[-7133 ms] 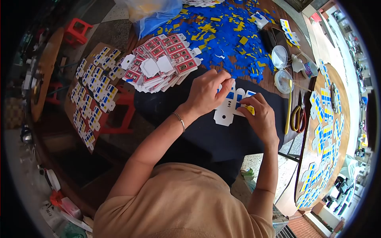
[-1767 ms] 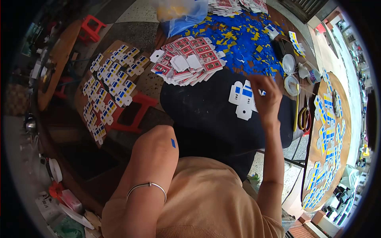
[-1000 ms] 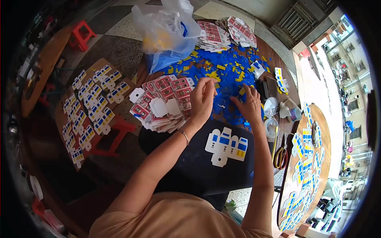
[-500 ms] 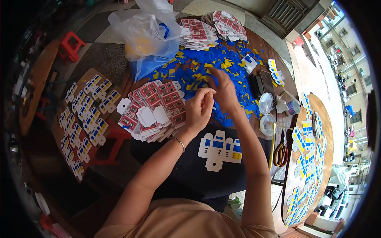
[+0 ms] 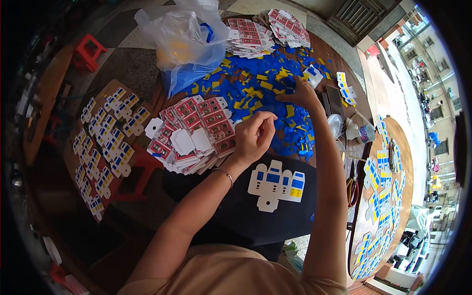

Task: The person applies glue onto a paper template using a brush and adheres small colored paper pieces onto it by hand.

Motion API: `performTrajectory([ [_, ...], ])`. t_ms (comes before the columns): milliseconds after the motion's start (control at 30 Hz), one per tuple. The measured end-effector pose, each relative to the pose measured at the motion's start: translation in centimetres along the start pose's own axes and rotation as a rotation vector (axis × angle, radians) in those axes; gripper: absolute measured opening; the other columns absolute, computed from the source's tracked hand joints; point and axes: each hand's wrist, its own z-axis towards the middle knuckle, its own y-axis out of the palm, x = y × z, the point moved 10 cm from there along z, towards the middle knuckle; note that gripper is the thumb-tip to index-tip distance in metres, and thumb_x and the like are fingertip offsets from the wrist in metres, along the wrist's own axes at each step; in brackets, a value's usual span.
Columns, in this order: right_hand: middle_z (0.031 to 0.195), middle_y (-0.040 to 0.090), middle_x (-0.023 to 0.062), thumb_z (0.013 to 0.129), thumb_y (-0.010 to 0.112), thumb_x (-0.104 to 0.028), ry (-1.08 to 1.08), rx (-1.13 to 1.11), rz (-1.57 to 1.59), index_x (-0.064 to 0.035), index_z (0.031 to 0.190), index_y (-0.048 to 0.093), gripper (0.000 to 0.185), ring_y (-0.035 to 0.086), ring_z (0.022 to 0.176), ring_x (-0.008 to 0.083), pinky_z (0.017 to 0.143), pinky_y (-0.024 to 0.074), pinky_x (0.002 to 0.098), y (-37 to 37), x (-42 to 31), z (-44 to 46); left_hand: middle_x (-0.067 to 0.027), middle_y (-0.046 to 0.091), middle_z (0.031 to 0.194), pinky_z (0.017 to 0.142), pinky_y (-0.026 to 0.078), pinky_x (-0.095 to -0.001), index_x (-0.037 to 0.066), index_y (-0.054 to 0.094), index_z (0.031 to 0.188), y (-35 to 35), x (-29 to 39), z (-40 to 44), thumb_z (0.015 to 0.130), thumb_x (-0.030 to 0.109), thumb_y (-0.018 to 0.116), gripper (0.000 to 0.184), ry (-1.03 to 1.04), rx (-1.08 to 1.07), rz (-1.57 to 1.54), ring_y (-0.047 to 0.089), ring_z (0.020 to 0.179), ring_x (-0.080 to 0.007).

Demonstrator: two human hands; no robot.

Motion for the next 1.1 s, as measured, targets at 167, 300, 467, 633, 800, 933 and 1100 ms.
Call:
performTrajectory([
  [167,0.103,0.071,0.0158,0.063,0.082,-0.028,-0.04,0.06,0.133,-0.0148,0.115,0.069,0.055,0.068,0.097,0.0325,0.087,0.0534,0.0417,0.1,-0.9,0.1,-0.0011,0.057,0.061,0.046,0.038,-0.0245,0.004,0.065,0.094,-0.1,0.1,0.1,0.092,0.005,0.06,0.005,0.001,0.019,-0.003,0.05,0.05,-0.0078],
  [300,0.099,0.07,0.0146,0.07,0.076,-0.021,-0.374,0.269,0.051,-0.0153,0.11,0.072,0.041,0.067,0.094,0.0336,0.085,0.0534,0.0427,-1.2,-4.8,-1.0,-0.002,0.058,0.063,0.047,0.039,-0.0249,0.004,0.065,0.094,0.0,0.0,0.1,0.092,0.005,0.06,0.005,0.003,0.007,0.0,0.052,0.05,-0.009],
  [467,0.092,0.07,0.0131,0.081,0.067,-0.02,-0.273,0.263,0.031,-0.0122,0.099,0.074,0.02,0.068,0.088,0.0333,0.079,0.0541,0.042,-1.5,-5.1,-0.4,-0.0043,0.062,0.067,0.048,0.041,-0.0254,0.004,0.065,0.095,0.2,0.4,0.0,0.091,0.005,0.06,0.006,0.031,-0.004,0.007,0.056,0.052,-0.0113],
  [633,0.084,0.072,0.016,0.09,0.063,-0.021,-0.28,0.346,0.311,-0.0062,0.098,0.071,0.018,0.07,0.074,0.0327,0.065,0.0528,0.0378,-5.5,-5.0,-0.2,-0.0045,0.064,0.068,0.048,0.041,-0.0253,0.004,0.065,0.095,0.2,0.2,0.0,0.091,0.005,0.06,0.006,0.029,0.001,-0.011,0.056,0.052,-0.0115],
  [800,0.082,0.071,0.0144,0.092,0.065,-0.022,-0.315,0.119,0.369,-0.0034,0.1,0.073,0.022,0.07,0.072,0.0256,0.068,0.0526,0.0362,-6.8,-7.6,-4.4,-0.0026,0.061,0.065,0.047,0.039,-0.0243,0.003,0.065,0.095,-0.4,-0.3,0.2,0.093,0.006,0.059,0.006,-0.023,0.045,-0.052,0.054,0.051,-0.0087],
  [933,0.086,0.072,0.0127,0.089,0.07,-0.026,-0.282,-0.015,0.376,-0.0015,0.095,0.075,0.025,0.069,0.077,0.023,0.072,0.0524,0.0333,-5.0,-6.5,-6.0,0.004,0.056,0.065,0.048,0.033,-0.0207,0.003,0.064,0.096,-1.4,-3.2,0.0,0.098,0.009,0.058,0.009,-0.221,0.168,-0.245,0.047,0.054,-0.0016],
  [1100,0.096,0.07,0.0136,0.085,0.073,-0.023,-0.135,0.091,0.383,-0.0046,0.099,0.074,0.023,0.069,0.085,0.0264,0.074,0.0535,0.0349,-4.2,-3.2,-4.6,0.0019,0.06,0.075,0.05,0.036,-0.0192,0.001,0.063,0.098,-3.1,-3.6,0.4,0.103,0.016,0.052,0.019,-0.29,0.278,-0.344,0.047,0.057,-0.0012],
])
